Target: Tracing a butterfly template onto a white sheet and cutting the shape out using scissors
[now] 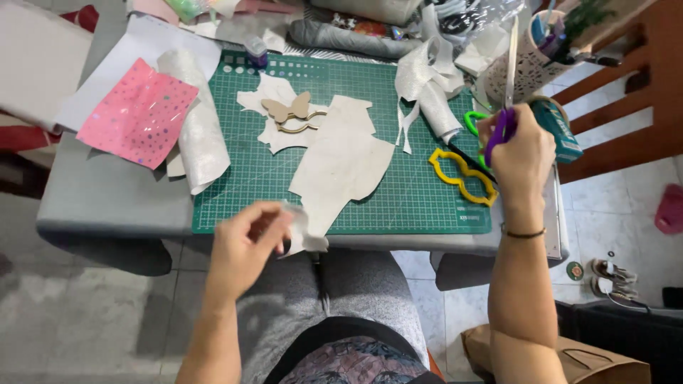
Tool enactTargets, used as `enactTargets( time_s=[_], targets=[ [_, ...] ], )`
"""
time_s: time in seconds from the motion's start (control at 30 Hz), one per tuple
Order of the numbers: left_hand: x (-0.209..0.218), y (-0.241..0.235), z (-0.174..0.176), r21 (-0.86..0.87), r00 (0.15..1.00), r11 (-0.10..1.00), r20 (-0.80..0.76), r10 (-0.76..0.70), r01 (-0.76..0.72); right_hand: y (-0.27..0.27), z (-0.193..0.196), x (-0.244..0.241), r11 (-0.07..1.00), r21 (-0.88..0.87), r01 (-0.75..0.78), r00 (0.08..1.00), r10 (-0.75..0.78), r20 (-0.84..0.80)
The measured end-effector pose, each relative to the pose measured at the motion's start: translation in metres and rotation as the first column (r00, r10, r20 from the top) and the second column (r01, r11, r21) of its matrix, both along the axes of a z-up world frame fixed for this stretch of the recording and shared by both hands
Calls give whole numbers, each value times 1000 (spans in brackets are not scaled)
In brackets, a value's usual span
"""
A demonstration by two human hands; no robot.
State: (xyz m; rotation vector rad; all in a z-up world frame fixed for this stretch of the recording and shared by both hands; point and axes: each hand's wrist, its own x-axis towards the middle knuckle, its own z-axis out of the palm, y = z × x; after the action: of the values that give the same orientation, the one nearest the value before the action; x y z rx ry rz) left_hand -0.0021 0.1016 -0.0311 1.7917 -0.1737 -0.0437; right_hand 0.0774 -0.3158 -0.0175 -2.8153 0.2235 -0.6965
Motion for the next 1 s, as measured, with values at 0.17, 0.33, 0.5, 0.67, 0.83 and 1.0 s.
enactTargets(
  time_s=[0.17, 0.33, 0.5, 0.67, 0.83, 1.0],
  targets=[
    [52, 20, 1, 274, 991, 955, 95, 92, -115, 85, 19, -47, 837, 534, -120, 974, 203, -99],
    [51, 6, 25, 611, 943, 720, 247, 221, -329, 115, 2, -43, 800, 597, -56, 904, 294, -311],
    [2, -2, -14, 682, 962, 681, 224, 155, -268, 132, -10, -33, 843, 527, -113, 892, 319, -320],
    [-42, 6, -41, 734, 987, 679, -117, 112, 10, 126, -21, -30, 730, 663, -164, 894, 395, -214],
    [-36, -17, -73, -302, 918, 952, -360, -168, 56, 105, -28, -39, 533, 769, -352, 868, 493, 55],
    [-17, -60, -56, -352, 813, 883, -384, -438, 310, 80, 3, -51, 493, 738, -462, 826, 543, 154]
  ],
)
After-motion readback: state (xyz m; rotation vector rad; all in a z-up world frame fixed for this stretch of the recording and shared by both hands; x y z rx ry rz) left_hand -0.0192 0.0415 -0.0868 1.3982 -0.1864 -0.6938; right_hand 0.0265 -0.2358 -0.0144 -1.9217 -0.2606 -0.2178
